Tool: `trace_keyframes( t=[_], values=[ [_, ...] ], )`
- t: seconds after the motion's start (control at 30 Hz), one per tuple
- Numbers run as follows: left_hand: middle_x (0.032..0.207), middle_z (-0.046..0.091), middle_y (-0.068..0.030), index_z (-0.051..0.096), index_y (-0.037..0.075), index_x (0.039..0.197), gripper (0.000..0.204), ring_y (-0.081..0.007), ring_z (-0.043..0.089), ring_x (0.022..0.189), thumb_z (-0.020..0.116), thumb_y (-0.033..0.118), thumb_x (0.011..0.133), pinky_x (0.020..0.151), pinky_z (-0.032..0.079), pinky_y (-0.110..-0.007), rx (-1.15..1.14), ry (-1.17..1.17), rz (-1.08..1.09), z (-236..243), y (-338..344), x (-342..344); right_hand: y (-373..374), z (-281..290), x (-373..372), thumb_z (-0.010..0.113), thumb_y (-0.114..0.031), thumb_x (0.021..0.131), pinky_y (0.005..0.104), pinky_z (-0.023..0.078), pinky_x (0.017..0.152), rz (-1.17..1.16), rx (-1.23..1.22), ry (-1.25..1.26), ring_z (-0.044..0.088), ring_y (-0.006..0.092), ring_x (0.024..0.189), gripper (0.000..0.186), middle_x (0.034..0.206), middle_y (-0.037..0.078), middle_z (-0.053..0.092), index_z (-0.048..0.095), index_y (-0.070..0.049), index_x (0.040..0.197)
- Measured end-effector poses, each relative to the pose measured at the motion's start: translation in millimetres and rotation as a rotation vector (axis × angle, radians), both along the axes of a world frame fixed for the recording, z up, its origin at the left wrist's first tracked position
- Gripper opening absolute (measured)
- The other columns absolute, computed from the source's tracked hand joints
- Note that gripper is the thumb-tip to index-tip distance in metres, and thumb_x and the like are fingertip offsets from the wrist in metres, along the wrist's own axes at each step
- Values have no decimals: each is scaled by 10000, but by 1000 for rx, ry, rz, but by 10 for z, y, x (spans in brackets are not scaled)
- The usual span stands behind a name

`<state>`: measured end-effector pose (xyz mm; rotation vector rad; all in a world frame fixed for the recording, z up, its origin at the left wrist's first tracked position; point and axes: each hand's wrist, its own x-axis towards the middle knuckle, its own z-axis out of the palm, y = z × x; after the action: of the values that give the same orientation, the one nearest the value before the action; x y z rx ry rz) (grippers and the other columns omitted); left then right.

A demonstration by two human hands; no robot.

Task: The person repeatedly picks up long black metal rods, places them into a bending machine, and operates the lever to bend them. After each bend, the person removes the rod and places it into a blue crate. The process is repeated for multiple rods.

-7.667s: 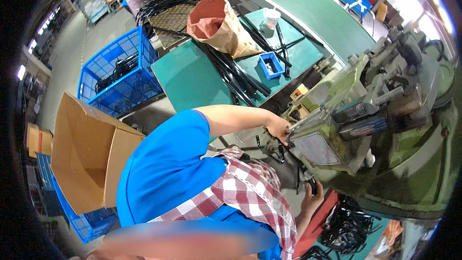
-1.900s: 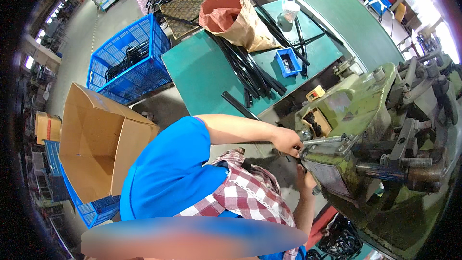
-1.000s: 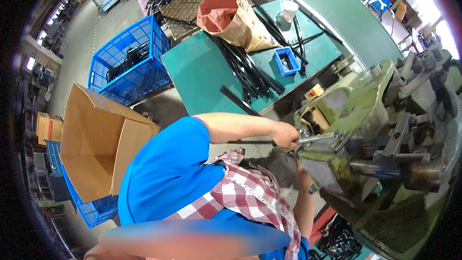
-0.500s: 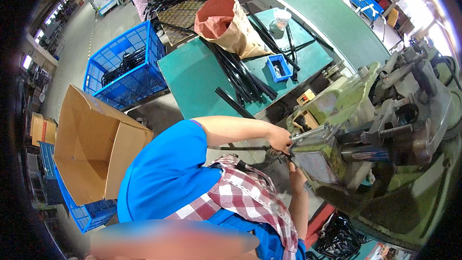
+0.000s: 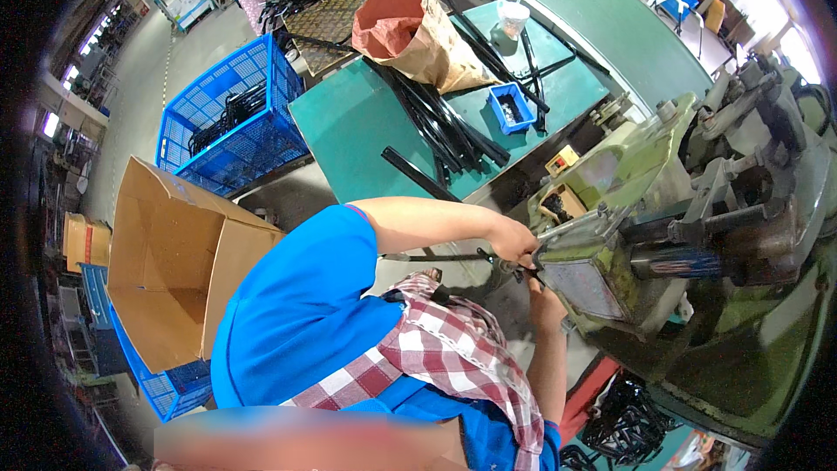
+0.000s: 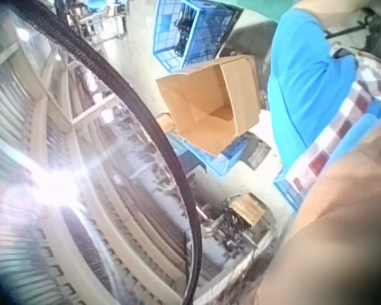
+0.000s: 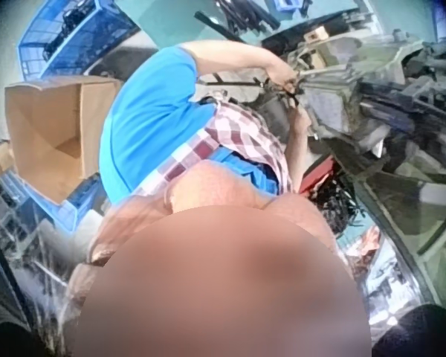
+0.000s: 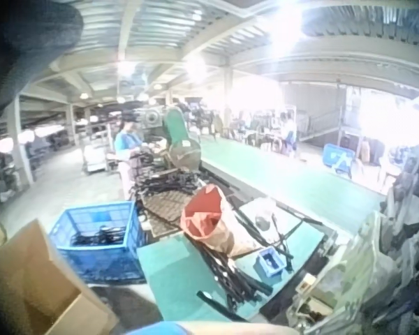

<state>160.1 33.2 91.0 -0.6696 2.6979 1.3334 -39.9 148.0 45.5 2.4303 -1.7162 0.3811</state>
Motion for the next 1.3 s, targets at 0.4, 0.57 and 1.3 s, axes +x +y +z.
trace_keyframes(
  t=[0.4, 0.57, 1.3],
  values=[
    [801, 614, -270, 622, -18, 848, 511, -416, 609, 824, 513, 479, 898, 701, 475, -467, -65, 90, 137, 13, 67, 86, 22, -71, 83, 527, -447, 909, 444, 483, 541, -195, 268, -123, 621, 355, 611, 349, 649, 146, 626, 664, -141, 813],
    [871, 640, -241, 652, 6, 901, 476, -414, 605, 872, 455, 438, 928, 766, 470, -482, -173, -19, 110, -55, 77, -23, -109, -28, 8, 583, -436, 874, 449, 490, 655, 15, -14, -278, 642, 342, 766, 339, 803, 168, 660, 676, -114, 928],
    [891, 639, -199, 604, 34, 1018, 370, -354, 607, 887, 494, 375, 924, 792, 455, -423, 9, 16, 82, -61, -1, 10, -71, 87, 25, 681, -399, 782, 430, 492, 750, -51, -22, -39, 632, 330, 836, 392, 938, 129, 665, 657, -97, 1033]
  ],
)
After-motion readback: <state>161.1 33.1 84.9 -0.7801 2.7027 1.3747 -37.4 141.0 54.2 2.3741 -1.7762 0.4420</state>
